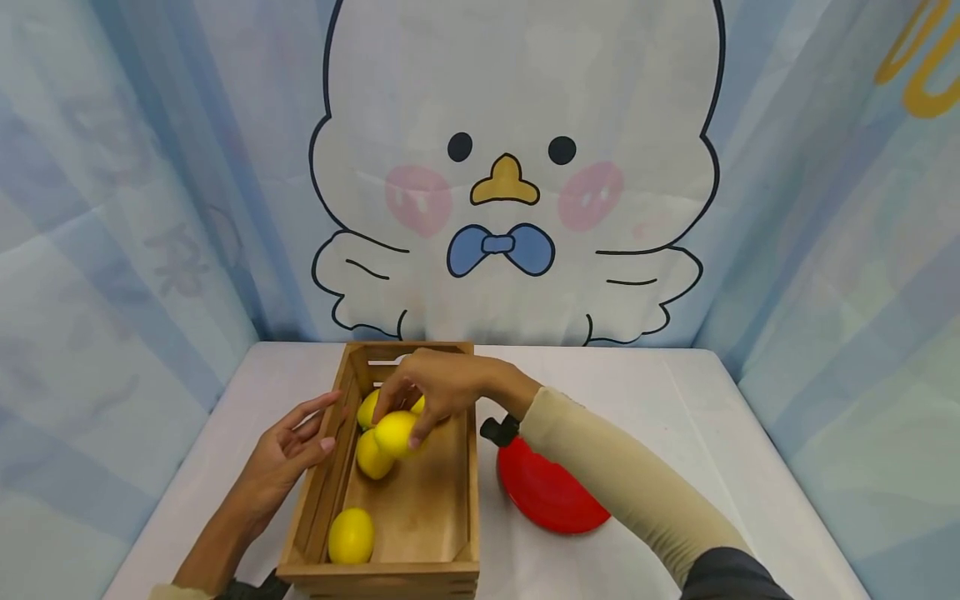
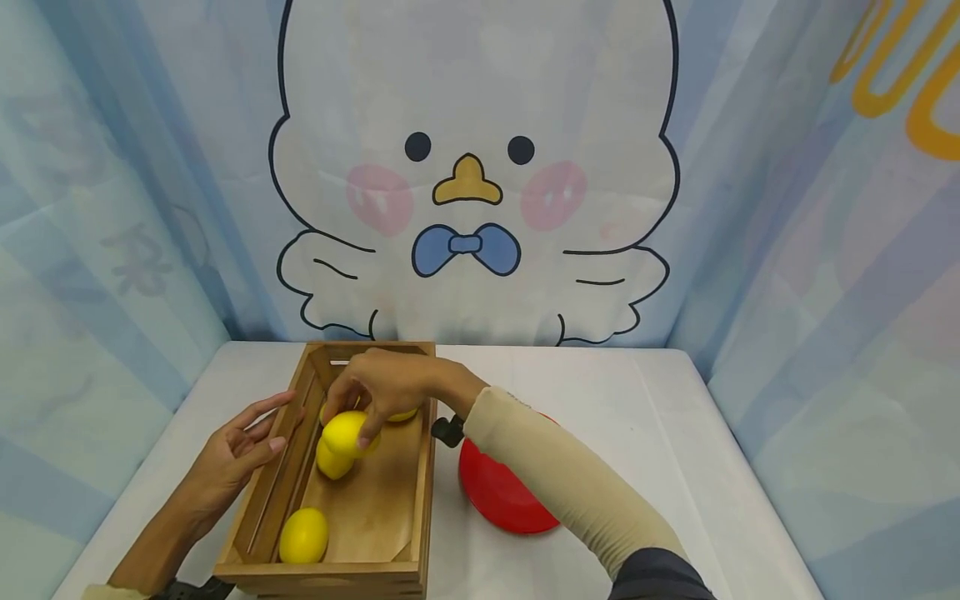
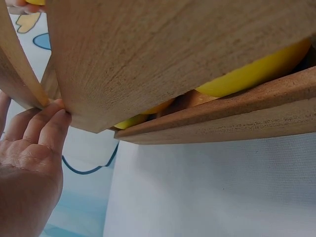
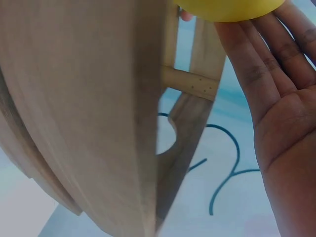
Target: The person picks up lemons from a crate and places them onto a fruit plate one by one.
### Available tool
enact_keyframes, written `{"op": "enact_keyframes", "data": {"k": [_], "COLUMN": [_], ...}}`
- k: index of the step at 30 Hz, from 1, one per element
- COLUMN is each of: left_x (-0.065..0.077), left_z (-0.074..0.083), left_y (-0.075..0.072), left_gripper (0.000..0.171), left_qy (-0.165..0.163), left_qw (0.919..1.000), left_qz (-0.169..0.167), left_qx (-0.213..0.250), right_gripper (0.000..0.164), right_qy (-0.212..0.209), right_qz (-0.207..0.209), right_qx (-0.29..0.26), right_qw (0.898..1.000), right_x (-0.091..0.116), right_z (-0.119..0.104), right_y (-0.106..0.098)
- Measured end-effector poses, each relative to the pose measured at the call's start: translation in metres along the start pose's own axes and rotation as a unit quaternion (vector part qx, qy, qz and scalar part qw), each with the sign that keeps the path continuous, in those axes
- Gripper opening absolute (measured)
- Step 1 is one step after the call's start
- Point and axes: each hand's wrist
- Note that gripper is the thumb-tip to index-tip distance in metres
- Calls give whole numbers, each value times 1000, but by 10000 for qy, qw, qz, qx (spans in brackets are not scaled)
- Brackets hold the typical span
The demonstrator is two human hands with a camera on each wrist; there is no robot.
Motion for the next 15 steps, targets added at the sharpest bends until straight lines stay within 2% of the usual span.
{"op": "enact_keyframes", "data": {"k": [6,15], "left_x": [-1,-1], "left_z": [-1,-1], "left_y": [-1,-1], "left_gripper": [59,59], "left_qy": [13,14], "left_qw": [10000,10000], "left_qz": [-39,-65], "left_qx": [14,63], "right_gripper": [49,46], "right_qy": [-2,-42], "right_qz": [190,554], "right_qx": [123,-181], "right_qw": [9997,9983], "right_x": [6,21], "right_z": [-6,-10], "right_y": [-5,-9]}}
Point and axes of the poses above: each hand's wrist, its own x-axis away from the middle knuckle, its own y-axis out of the palm, z = x × y, and after that the axes turned 2 degrees about -z, right-handed
